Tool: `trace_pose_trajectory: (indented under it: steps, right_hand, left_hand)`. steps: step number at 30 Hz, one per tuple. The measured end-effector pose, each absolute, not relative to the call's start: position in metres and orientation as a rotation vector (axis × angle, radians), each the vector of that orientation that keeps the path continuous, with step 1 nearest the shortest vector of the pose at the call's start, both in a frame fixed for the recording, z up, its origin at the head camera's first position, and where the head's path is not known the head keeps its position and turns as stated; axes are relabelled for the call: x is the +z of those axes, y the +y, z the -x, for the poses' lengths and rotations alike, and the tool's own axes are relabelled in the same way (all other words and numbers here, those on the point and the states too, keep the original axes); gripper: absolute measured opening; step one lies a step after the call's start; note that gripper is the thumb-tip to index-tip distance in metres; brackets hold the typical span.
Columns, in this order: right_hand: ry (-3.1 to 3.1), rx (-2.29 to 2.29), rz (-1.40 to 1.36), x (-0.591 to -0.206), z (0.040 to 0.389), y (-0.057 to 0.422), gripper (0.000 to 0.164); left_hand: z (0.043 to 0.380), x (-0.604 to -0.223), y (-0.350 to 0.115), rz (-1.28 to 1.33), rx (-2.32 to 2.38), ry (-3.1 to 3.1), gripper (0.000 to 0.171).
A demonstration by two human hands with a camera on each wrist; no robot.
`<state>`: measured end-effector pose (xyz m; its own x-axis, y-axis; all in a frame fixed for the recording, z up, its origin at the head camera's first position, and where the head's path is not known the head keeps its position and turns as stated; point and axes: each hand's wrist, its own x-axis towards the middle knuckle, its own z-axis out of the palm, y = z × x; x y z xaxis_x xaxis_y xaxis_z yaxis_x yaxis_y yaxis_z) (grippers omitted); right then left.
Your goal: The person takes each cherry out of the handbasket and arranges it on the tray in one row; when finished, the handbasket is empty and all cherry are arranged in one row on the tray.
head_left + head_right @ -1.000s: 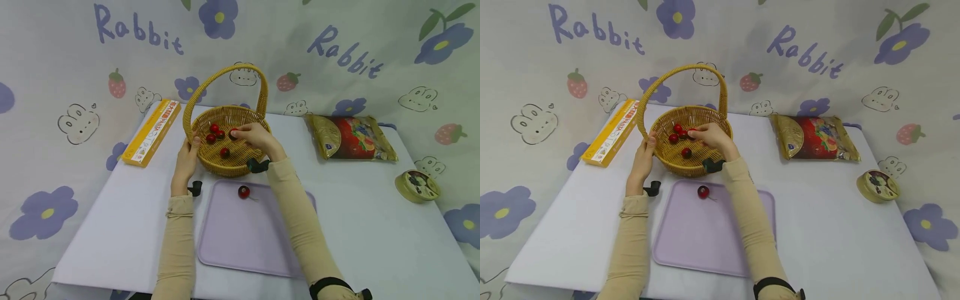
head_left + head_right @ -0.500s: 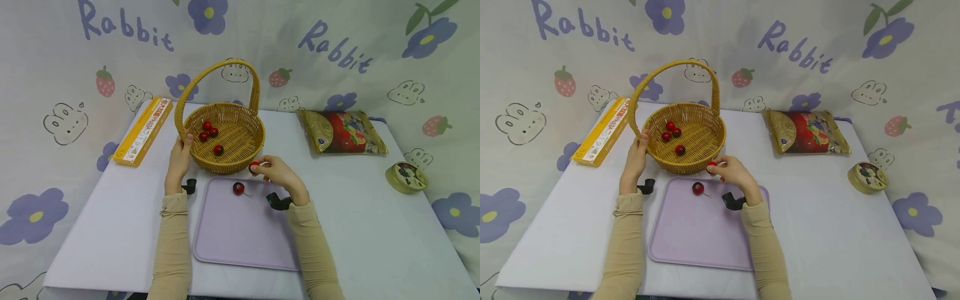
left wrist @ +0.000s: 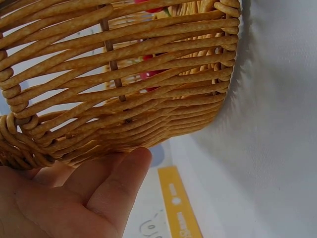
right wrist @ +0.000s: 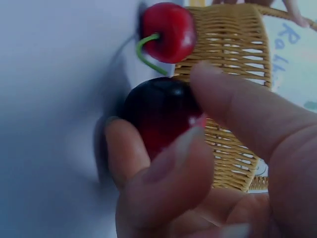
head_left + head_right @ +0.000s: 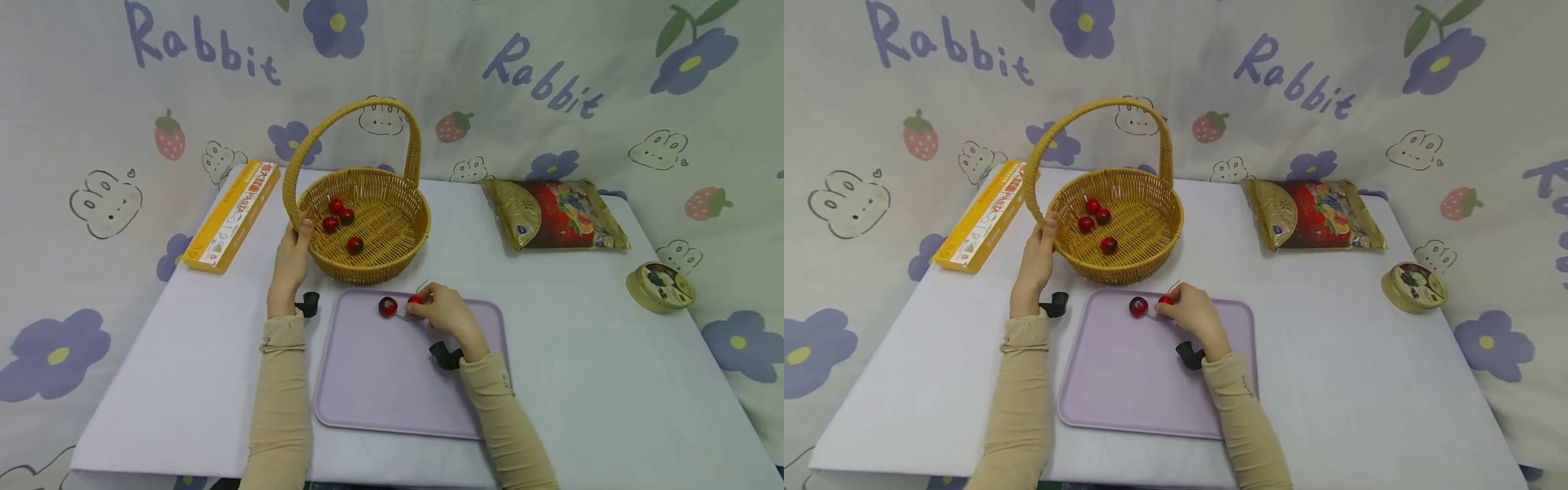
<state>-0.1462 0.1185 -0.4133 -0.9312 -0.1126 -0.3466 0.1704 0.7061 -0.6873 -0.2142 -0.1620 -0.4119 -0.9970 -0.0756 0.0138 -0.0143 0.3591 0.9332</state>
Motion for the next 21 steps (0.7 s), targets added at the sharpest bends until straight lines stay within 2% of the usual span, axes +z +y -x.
trace_pose_trajectory:
  steps: [10, 21]
  right_hand:
    - [2.549, -1.033, -0.04, -0.414, 0.145, 0.1155, 0.038]
    - [2.535, -1.029, -0.055, -0.4108, 0.1463, 0.1146, 0.036]
  left_hand:
    - [0.2148, -0.4128, -0.1621, -0.069, -1.758, -2.525, 0.098]
    - [0.2139, -0.4117, -0.1624, -0.062, -1.753, -2.53, 0.1]
